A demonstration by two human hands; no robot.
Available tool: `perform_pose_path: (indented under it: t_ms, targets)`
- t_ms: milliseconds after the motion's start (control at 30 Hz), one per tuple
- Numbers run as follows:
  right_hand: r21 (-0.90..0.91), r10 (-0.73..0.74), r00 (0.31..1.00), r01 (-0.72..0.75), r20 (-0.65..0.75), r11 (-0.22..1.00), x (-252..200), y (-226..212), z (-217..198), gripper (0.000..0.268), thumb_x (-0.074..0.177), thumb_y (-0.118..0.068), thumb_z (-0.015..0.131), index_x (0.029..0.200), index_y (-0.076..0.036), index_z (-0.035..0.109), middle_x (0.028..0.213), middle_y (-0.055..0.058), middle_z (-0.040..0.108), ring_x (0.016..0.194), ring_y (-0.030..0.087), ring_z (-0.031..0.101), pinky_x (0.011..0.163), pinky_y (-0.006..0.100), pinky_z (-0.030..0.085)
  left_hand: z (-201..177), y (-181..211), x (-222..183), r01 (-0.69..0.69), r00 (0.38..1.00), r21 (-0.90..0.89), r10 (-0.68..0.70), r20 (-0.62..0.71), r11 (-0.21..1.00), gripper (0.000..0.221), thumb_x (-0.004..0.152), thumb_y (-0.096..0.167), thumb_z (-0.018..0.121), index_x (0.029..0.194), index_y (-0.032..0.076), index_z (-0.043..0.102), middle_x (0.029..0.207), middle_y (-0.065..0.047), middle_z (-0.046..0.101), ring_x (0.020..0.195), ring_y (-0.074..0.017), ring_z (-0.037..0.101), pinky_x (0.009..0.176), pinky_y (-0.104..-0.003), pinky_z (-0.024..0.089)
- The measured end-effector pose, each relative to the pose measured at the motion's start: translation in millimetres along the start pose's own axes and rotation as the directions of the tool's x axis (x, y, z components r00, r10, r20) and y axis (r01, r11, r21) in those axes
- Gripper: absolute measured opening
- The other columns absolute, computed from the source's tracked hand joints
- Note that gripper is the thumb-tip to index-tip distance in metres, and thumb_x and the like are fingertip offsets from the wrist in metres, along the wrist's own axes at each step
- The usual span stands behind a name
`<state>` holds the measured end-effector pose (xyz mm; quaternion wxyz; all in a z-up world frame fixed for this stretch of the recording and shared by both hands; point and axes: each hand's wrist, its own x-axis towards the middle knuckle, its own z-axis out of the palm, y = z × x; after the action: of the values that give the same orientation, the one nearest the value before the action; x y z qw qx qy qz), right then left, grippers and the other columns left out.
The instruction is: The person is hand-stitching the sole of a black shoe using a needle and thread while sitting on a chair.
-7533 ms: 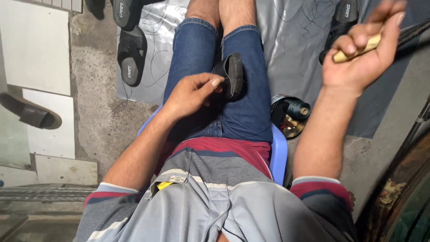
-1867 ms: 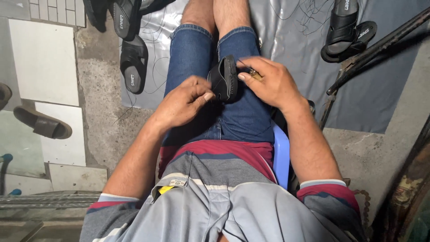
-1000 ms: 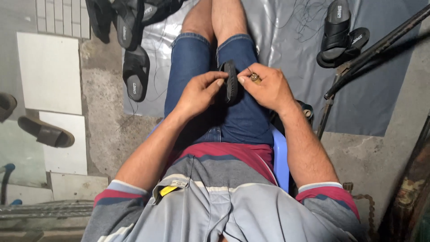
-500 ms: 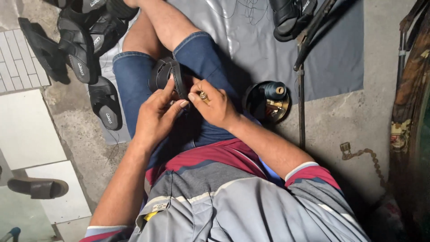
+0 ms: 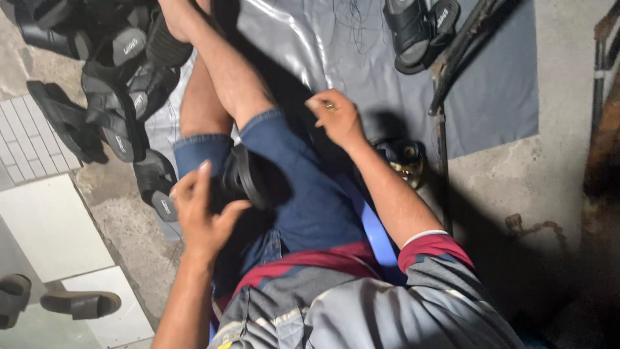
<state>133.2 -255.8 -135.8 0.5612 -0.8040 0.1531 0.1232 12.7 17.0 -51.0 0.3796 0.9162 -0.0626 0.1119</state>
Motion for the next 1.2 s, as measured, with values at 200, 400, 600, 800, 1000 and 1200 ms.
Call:
perform_pose_path:
  t_ms: [200, 400, 600, 800, 1000, 1200]
  targets:
    - [-0.425, 0.051, 0.999, -0.051, -0.011, 0.904, 86, 90, -24, 0.012, 0.083, -0.026, 0.062, 0.094, -0.022, 0.066, 0.088, 0.005, 0.064, 0.083, 0.029, 0.063, 0.071, 0.041, 0.051, 11, -33, 18, 0.462, 0.883, 0.05, -0.465, 0.07, 0.885, 0.057, 0.094, 0.029, 0.047, 0.142, 0.003, 0.028, 0.134, -0.028, 0.034, 0.124, -0.0443, 0.033, 0.103, -0.052, 0.023]
    - [-0.645, -0.198, 0.979, 0.178, 0.041, 0.743, 167, 154, 1, 0.02, 0.091, -0.027, 0.051, 0.081, -0.011, 0.057, 0.086, 0.003, 0.054, 0.073, 0.035, 0.054, 0.055, 0.05, 0.04, 16, -24, 52, 0.572, 0.803, 0.154, -0.588, 0.091, 0.805, 0.058, 0.09, 0.032, 0.04, 0.136, -0.002, 0.031, 0.138, -0.025, 0.036, 0.128, -0.037, 0.034, 0.104, -0.045, 0.027]
    - [-0.71, -0.015, 0.995, 0.083, 0.102, 0.7, 228, 176, 14, 0.025, 0.085, -0.022, 0.052, 0.11, -0.022, 0.058, 0.111, 0.005, 0.051, 0.073, 0.044, 0.057, 0.064, 0.055, 0.044, 20, -41, 50, 0.553, 0.798, 0.185, -0.58, 0.162, 0.812, 0.06, 0.09, 0.031, 0.036, 0.137, -0.006, 0.025, 0.137, -0.028, 0.031, 0.127, -0.0392, 0.031, 0.106, -0.045, 0.024]
    - [-0.806, -0.016, 0.994, 0.095, 0.106, 0.585, 259, 181, 23, 0.026, 0.086, -0.021, 0.058, 0.112, -0.02, 0.056, 0.107, 0.008, 0.04, 0.056, 0.044, 0.056, 0.051, 0.056, 0.047, 20, -45, 50, 0.565, 0.787, 0.192, -0.594, 0.167, 0.802, 0.061, 0.089, 0.03, 0.036, 0.137, -0.006, 0.023, 0.139, -0.026, 0.029, 0.129, -0.0369, 0.031, 0.107, -0.044, 0.023]
    - [-0.896, -0.219, 0.97, 0.188, 0.105, 0.402, 258, 227, 31, 0.019, 0.081, -0.012, 0.061, 0.092, -0.003, 0.05, 0.104, 0.013, 0.041, 0.065, 0.035, 0.058, 0.045, 0.048, 0.051, 22, -46, 49, 0.548, 0.799, 0.219, -0.583, 0.149, 0.807, 0.062, 0.09, 0.033, 0.036, 0.136, -0.007, 0.025, 0.138, -0.027, 0.032, 0.128, -0.038, 0.032, 0.107, -0.045, 0.024]
    - [-0.76, -0.037, 0.942, 0.293, 0.335, 0.58, 185, 173, 27, 0.021, 0.085, -0.011, 0.041, 0.103, -0.003, 0.047, 0.113, 0.017, 0.04, 0.066, 0.044, 0.055, 0.06, 0.059, 0.045, 20, -42, 50, 0.55, 0.798, 0.203, -0.582, 0.157, 0.81, 0.059, 0.091, 0.034, 0.036, 0.138, 0.0, 0.026, 0.138, -0.025, 0.032, 0.127, -0.0376, 0.032, 0.106, -0.046, 0.024]
